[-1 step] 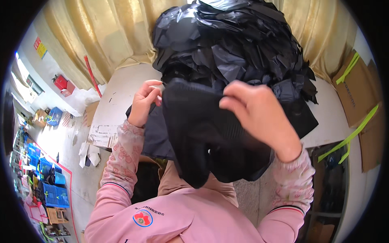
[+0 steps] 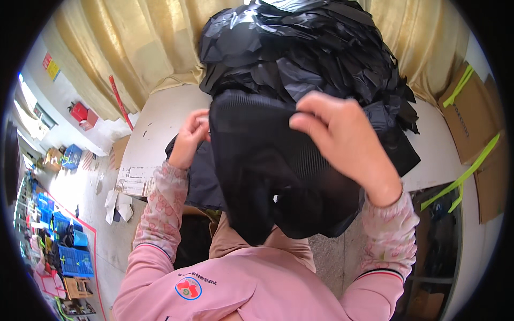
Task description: Folding black fabric bags with mesh components at a workbench in a factory environment.
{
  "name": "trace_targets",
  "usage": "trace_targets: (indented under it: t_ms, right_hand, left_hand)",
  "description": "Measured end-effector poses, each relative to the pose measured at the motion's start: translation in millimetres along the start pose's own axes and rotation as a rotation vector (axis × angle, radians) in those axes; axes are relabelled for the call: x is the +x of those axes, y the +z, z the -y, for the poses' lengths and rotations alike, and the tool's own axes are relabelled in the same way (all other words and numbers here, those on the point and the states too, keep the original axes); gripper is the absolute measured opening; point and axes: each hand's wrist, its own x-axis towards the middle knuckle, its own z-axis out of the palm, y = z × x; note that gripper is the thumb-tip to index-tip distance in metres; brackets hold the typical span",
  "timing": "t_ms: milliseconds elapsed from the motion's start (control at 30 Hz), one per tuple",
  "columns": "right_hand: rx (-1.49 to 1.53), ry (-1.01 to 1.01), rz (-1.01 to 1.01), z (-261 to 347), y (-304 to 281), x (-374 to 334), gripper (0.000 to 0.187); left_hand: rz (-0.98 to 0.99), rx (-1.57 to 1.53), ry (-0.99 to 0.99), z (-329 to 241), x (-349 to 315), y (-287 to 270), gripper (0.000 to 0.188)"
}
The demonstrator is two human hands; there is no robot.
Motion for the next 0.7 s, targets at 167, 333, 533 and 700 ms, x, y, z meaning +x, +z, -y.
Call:
trace_targets:
  t_ms: [167, 333, 533, 700]
  right_hand:
    - [0.306, 0.101, -0.142, 2, -22, 31, 0.018]
    - [0.563, 0.075, -0.154, 11, -23, 42, 0.018]
    - [0.855, 0.112, -0.086, 22, -5, 41, 0.019]
    - [0.790, 0.186, -0.099, 0, 6, 30, 0.018]
  left_hand:
    - [0.772, 0.064, -0.171, 95, -91, -2, 0.068]
    - [0.642, -0.950, -0.331, 109, -116, 88, 0.081]
    - [0.316, -1.322, -0.687, 119, -71, 128, 0.070]
    - [0.183, -1.347, -0.836, 88, -59, 156, 0.053]
